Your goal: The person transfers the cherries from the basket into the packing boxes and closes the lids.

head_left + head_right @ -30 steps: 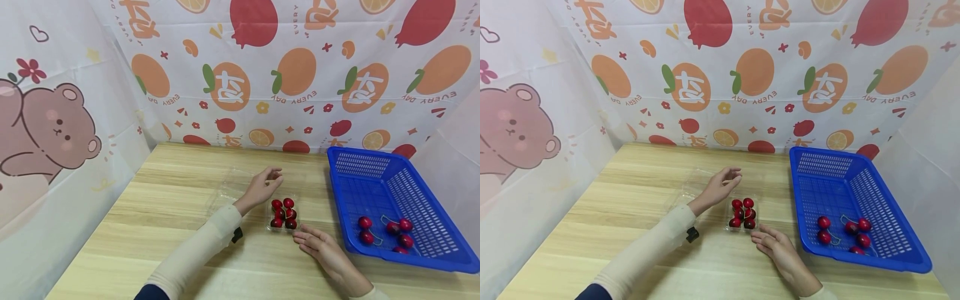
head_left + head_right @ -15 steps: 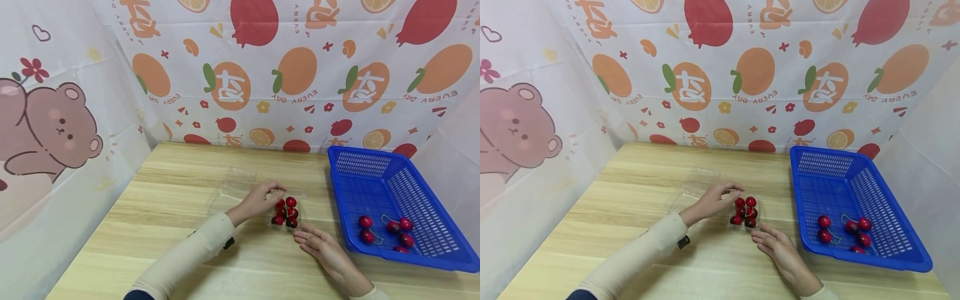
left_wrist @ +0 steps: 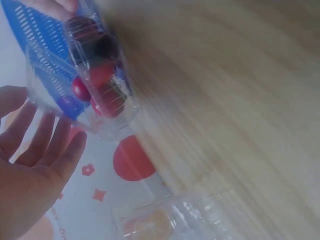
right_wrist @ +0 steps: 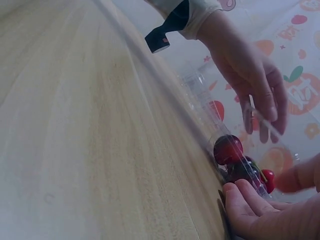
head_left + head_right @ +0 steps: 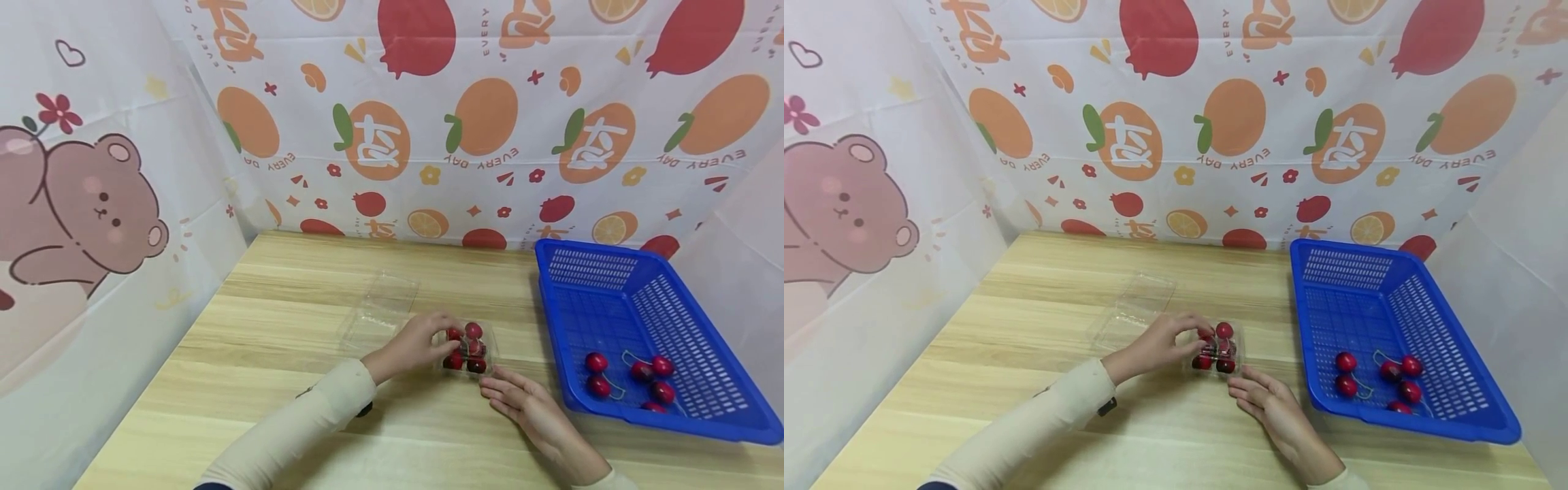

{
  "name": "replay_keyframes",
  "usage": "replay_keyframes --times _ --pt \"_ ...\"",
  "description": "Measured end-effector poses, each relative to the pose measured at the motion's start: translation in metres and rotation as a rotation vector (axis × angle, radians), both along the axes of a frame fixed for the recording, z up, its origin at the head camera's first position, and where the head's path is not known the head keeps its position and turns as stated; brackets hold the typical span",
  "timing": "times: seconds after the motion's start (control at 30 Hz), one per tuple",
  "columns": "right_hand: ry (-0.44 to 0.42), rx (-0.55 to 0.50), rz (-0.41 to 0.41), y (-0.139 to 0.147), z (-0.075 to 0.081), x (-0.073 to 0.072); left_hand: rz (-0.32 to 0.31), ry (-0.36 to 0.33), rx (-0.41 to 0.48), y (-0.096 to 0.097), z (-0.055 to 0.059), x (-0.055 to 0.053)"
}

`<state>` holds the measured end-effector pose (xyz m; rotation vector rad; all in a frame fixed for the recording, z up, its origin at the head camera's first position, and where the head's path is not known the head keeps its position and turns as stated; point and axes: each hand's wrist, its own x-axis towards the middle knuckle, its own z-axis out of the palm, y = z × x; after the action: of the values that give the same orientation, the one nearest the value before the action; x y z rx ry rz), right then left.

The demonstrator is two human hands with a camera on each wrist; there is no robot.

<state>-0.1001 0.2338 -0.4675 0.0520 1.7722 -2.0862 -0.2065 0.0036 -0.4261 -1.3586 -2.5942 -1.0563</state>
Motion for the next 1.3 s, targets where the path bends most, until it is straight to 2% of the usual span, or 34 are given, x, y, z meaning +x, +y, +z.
replay_keyframes --times 0.23,0.43,0.5,0.83,1.03,1.3 --pt "-0.010 -0.004 -0.002 0.000 0.000 0.000 -0.065 0.039 -0.155 -0.003 -0.002 0.004" --pt "-0.035 -0.029 -0.055 -0.001 -0.001 -0.002 -0.133 0.203 -0.300 -0.004 -0.005 0.006" --pt "-0.038 -0.040 -0.065 -0.001 -0.001 -0.003 -0.141 0.237 -0.345 -0.004 -0.006 0.007" --pt "-0.083 -0.010 -0.118 -0.002 -0.001 -0.009 -0.129 0.238 -0.407 -0.003 -0.003 0.009" --pt "-0.097 0.024 -0.167 -0.007 -0.001 -0.013 -0.127 0.229 -0.404 -0.004 -0.004 0.009" --pt "-0.116 -0.006 -0.221 -0.010 0.000 -0.015 -0.131 0.214 -0.398 -0.005 -0.005 0.008"
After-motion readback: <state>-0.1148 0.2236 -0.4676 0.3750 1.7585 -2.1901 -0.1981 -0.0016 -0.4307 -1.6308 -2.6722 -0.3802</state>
